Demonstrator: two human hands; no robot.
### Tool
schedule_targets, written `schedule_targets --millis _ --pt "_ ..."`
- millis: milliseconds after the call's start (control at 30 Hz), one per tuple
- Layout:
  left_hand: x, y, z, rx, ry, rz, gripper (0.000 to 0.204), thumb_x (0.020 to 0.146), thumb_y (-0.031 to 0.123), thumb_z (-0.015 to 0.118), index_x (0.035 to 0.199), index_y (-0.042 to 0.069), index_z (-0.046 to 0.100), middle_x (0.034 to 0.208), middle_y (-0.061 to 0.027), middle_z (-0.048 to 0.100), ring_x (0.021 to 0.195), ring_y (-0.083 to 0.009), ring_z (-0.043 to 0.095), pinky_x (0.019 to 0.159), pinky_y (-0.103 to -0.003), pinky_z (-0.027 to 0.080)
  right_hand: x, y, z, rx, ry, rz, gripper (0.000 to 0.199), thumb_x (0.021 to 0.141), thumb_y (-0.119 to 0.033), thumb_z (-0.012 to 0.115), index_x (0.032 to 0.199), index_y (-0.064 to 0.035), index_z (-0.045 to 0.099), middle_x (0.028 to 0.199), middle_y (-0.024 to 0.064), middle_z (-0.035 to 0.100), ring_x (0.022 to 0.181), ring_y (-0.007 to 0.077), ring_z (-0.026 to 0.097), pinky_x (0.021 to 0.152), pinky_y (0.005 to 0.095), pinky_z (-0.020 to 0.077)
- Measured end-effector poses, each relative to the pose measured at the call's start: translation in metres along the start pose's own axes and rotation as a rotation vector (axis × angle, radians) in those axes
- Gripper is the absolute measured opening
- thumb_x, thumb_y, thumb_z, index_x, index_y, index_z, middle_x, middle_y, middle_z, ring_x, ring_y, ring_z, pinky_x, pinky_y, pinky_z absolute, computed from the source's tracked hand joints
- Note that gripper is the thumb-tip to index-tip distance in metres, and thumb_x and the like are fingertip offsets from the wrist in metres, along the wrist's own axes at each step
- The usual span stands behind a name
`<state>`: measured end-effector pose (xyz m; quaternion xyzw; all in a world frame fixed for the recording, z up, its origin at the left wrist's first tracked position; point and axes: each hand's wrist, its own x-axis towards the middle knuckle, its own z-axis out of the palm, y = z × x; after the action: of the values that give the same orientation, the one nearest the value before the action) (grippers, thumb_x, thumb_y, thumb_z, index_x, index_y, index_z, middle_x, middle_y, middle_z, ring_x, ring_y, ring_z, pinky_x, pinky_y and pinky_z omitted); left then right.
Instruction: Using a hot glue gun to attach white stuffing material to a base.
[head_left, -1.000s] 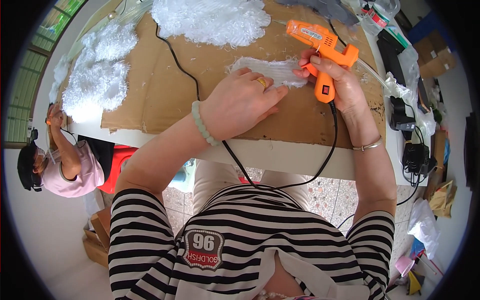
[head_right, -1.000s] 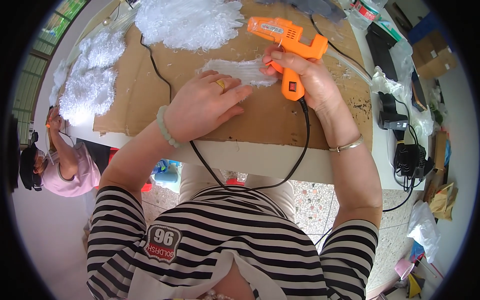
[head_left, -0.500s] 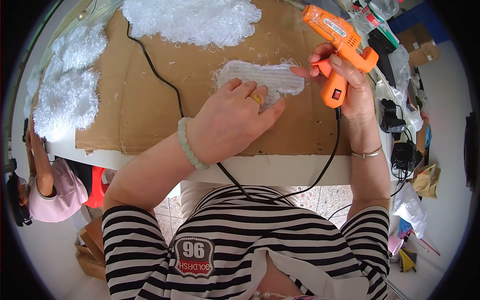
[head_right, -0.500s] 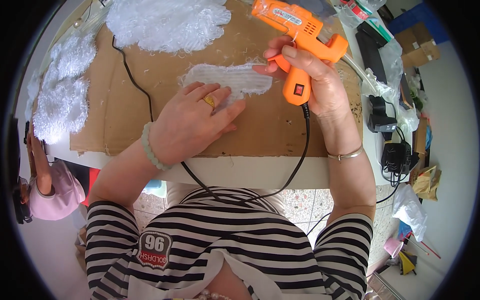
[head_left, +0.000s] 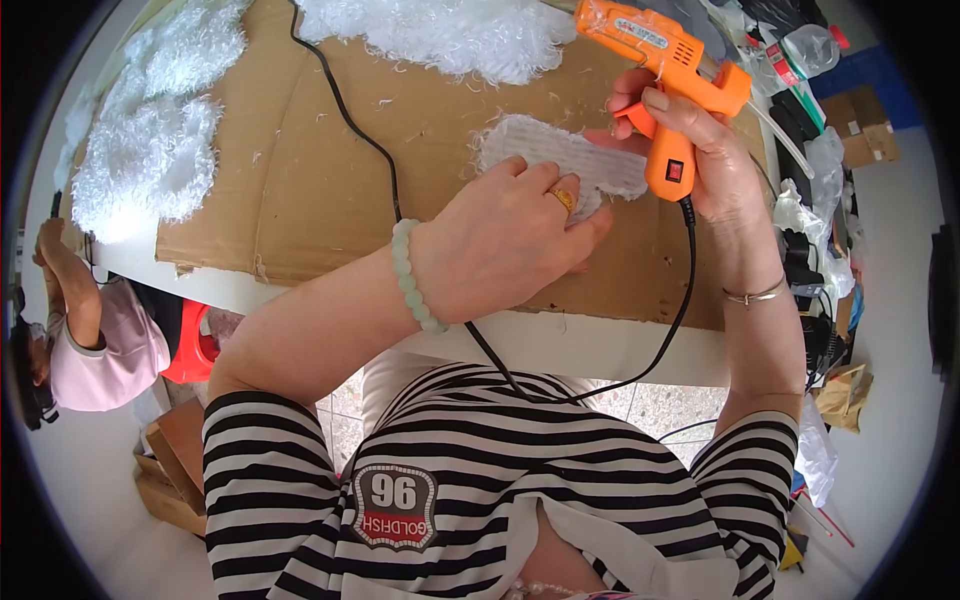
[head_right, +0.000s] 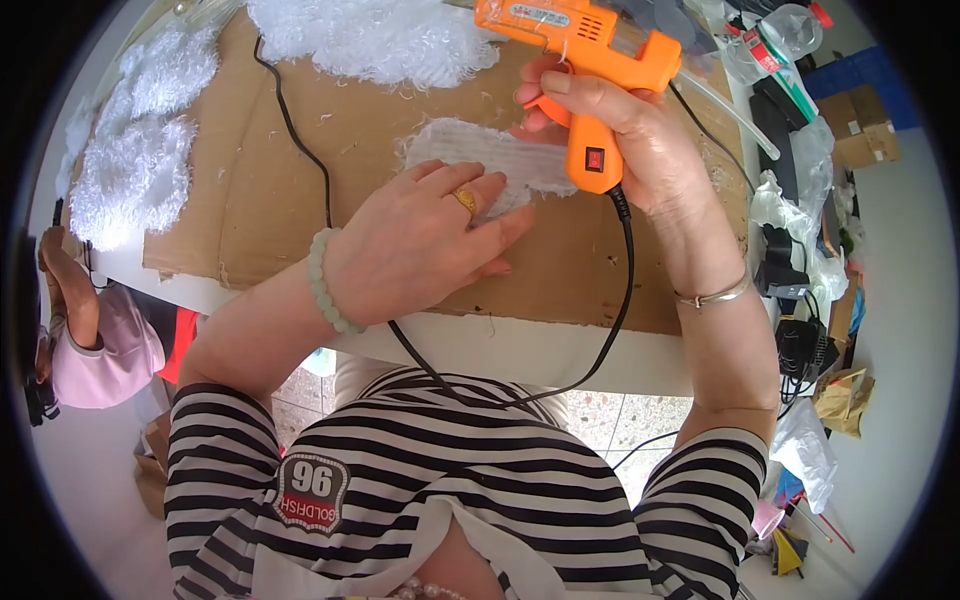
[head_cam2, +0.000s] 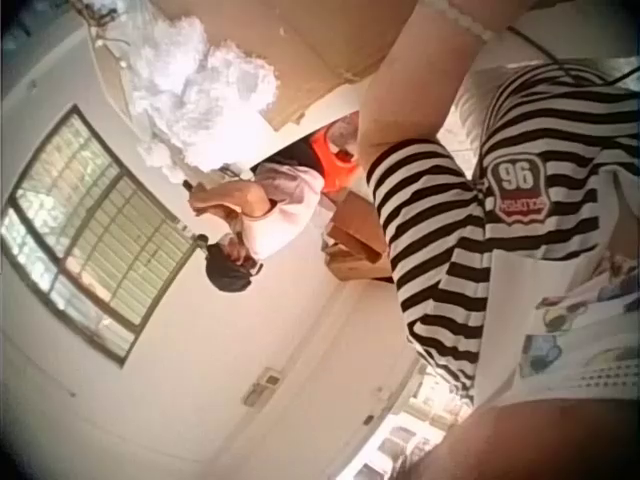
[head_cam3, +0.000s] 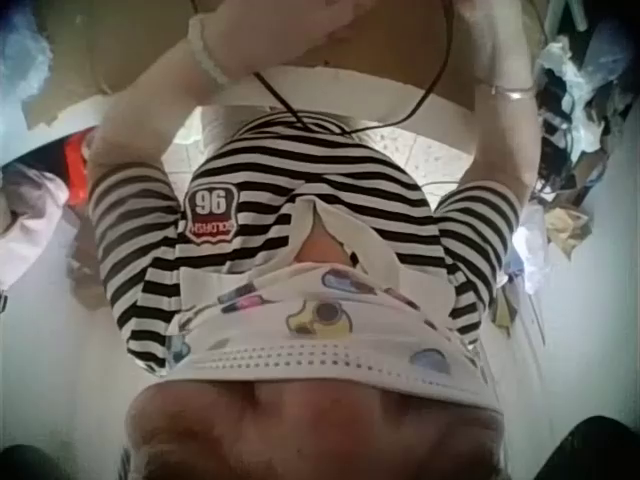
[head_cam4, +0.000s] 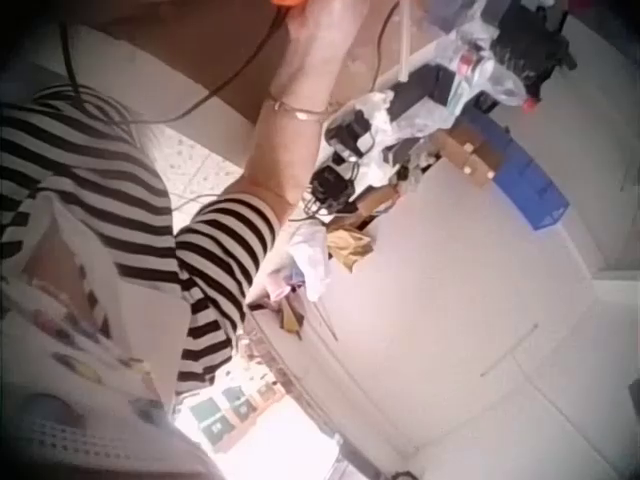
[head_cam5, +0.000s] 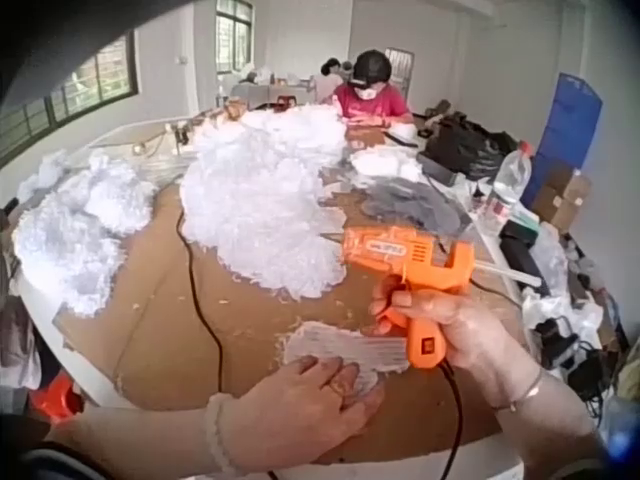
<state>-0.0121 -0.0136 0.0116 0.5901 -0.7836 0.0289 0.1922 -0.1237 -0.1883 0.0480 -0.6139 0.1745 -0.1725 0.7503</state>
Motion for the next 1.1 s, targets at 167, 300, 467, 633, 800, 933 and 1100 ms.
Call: schedule_targets --millis 167,300,467,633,800,933,1100 --pt "0.000 -0.002 0.004 0.087 0.109 0.063 0.037 0.073 0.031 0.064 0.101 0.008 0.060 0.081 -0.0085 0.059 0.076 -0.0204 0.056 0.064 -0.031 0.044 0.016 0.008 0.015 -0.011 -0.088 0.009 0.029 0.082 -0.018 0.060 0.104 0.0014 0.055 0.092 0.0097 0.059 0.079 0.0168 0.059 0.085 0.0422 0.0499" --pt "0.000 -0.002 0.003 0.086 0.106 0.056 0.037 0.072 0.031 0.064 0.101 0.008 0.060 0.080 -0.0086 0.058 0.075 -0.0202 0.056 0.063 -0.030 0.044 0.023 0.017 0.021 0.022 -0.080 0.026 0.028 0.083 -0.018 0.059 0.103 0.0010 0.056 0.092 0.0090 0.059 0.078 0.0166 0.058 0.085 0.0437 0.0498" --pt "-0.003 0.001 0.001 0.013 0.031 0.005 0.042 0.068 0.030 0.068 0.102 0.009 0.057 0.098 -0.0117 0.056 0.087 -0.0236 0.055 0.074 -0.034 0.047 0.024 0.023 0.017 0.078 -0.070 0.016 0.028 0.084 -0.019 0.058 0.103 0.0006 0.056 0.092 0.0083 0.058 0.076 0.0163 0.058 0.086 0.0453 0.0495" --pt "-0.003 0.002 0.001 0.016 0.019 -0.006 0.042 0.067 0.030 0.068 0.103 0.009 0.057 0.096 -0.0114 0.056 0.085 -0.0235 0.055 0.074 -0.034 0.047 0.024 0.026 0.016 0.075 -0.055 0.008 0.028 0.084 -0.019 0.058 0.103 0.0005 0.056 0.092 0.0083 0.058 0.075 0.0163 0.058 0.086 0.0460 0.0493" --pt "-0.003 0.003 0.002 0.001 0.026 -0.006 0.043 0.067 0.029 0.068 0.103 0.009 0.057 0.095 -0.0112 0.056 0.085 -0.0241 0.055 0.074 -0.035 0.047 0.024 0.027 0.014 0.065 -0.060 -0.020 0.028 0.084 -0.017 0.058 0.105 0.0016 0.056 0.093 0.0095 0.059 0.075 0.0166 0.058 0.085 0.0453 0.0497" --pt "-0.004 0.003 0.000 0.014 0.025 -0.009 0.043 0.067 0.029 0.068 0.104 0.009 0.056 0.096 -0.0113 0.056 0.085 -0.0247 0.055 0.074 -0.036 0.047 0.022 0.026 0.018 0.047 -0.050 -0.035 0.028 0.084 -0.016 0.058 0.106 0.0021 0.055 0.094 0.0104 0.059 0.076 0.0168 0.059 0.085 0.0441 0.0502" --pt "-0.002 0.004 0.002 0.014 0.008 -0.012 0.044 0.068 0.029 0.068 0.106 0.009 0.055 0.097 -0.0117 0.056 0.087 -0.0252 0.056 0.073 -0.036 0.047 0.023 0.029 0.012 0.037 -0.069 0.003 0.028 0.085 -0.014 0.058 0.106 0.0023 0.054 0.096 0.0108 0.059 0.077 0.0173 0.060 0.085 0.0428 0.0507"
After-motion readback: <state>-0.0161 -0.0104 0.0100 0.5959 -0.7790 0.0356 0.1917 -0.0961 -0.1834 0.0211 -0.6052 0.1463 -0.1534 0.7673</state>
